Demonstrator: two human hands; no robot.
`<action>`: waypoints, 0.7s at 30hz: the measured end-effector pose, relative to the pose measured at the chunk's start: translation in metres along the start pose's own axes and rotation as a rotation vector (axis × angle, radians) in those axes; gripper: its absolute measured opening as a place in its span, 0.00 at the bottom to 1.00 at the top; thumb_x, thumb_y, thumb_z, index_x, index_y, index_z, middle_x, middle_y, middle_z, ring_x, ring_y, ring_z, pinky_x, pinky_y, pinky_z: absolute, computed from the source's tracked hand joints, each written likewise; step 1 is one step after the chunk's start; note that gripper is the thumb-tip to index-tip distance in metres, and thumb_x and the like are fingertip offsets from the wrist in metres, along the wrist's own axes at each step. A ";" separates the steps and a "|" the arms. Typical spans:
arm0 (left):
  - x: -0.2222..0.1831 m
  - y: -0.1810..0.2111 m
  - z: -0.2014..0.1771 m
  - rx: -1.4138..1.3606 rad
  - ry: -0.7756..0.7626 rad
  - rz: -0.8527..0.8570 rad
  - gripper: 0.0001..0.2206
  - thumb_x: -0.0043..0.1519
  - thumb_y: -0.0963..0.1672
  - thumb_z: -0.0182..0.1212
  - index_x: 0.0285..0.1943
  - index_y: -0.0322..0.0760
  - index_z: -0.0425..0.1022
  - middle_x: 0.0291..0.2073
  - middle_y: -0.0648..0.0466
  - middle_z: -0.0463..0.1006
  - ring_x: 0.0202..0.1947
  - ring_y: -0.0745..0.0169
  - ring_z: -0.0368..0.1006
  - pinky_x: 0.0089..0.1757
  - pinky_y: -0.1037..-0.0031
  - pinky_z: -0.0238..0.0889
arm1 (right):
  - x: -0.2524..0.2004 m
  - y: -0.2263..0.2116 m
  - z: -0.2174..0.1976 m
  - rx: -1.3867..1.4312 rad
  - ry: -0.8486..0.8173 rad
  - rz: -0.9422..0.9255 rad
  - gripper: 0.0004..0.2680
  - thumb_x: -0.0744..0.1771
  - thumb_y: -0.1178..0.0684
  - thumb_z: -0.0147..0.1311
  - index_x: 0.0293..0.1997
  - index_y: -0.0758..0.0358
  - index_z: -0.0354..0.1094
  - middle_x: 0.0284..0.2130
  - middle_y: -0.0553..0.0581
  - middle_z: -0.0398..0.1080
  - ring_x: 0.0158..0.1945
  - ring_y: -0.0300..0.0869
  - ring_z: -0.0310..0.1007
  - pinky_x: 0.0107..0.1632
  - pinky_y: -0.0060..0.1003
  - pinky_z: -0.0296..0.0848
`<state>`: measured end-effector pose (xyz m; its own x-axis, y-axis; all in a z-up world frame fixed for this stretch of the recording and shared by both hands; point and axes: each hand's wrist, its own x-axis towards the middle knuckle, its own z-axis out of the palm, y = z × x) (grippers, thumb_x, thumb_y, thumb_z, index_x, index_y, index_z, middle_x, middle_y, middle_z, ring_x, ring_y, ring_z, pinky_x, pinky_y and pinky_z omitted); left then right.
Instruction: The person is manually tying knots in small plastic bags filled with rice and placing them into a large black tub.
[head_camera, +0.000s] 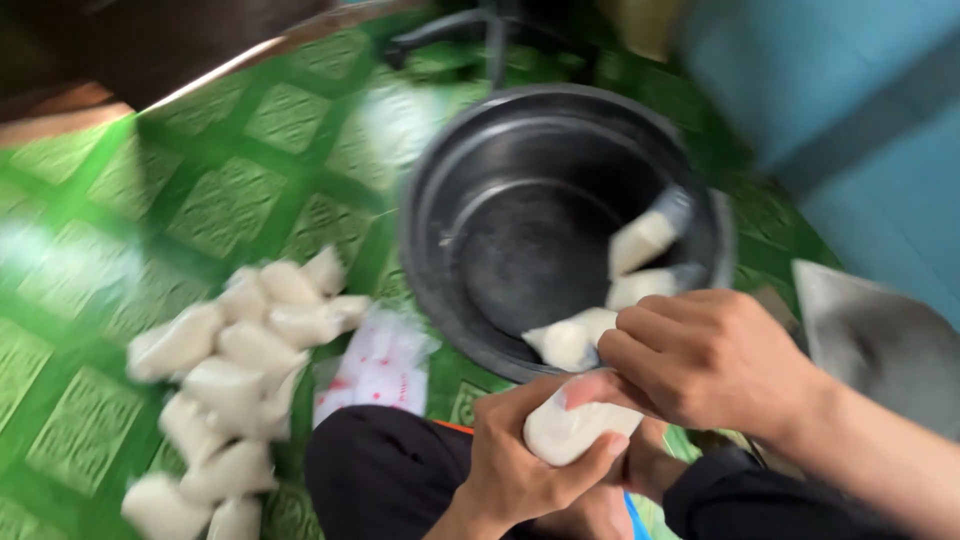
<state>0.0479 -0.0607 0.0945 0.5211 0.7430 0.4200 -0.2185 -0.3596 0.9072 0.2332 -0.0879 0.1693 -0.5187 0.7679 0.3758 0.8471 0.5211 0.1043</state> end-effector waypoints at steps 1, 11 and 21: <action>0.003 -0.001 0.010 -0.019 -0.043 0.000 0.12 0.49 0.42 0.66 0.40 0.29 0.77 0.29 0.48 0.82 0.24 0.63 0.76 0.27 0.76 0.71 | -0.008 -0.001 -0.010 -0.016 -0.005 0.044 0.10 0.63 0.49 0.57 0.24 0.55 0.58 0.19 0.48 0.56 0.19 0.40 0.58 0.21 0.37 0.58; -0.013 -0.001 0.101 -0.233 -0.390 0.158 0.19 0.44 0.39 0.69 0.46 0.34 0.75 0.34 0.50 0.82 0.28 0.62 0.79 0.33 0.77 0.73 | -0.109 -0.072 -0.091 -0.098 0.026 0.652 0.11 0.61 0.44 0.61 0.30 0.56 0.63 0.23 0.50 0.61 0.22 0.42 0.62 0.24 0.38 0.62; -0.065 0.003 0.188 -0.376 -0.654 0.167 0.23 0.40 0.38 0.70 0.48 0.32 0.75 0.44 0.46 0.82 0.39 0.57 0.84 0.41 0.76 0.77 | -0.225 -0.164 -0.071 0.077 0.739 1.177 0.29 0.68 0.26 0.33 0.45 0.71 0.68 0.45 0.64 0.72 0.37 0.42 0.74 0.35 0.28 0.74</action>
<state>0.1688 -0.2160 0.0656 0.8126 0.1694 0.5576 -0.5414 -0.1348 0.8299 0.2193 -0.3721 0.1329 0.6876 0.4043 0.6030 0.7172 -0.2488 -0.6509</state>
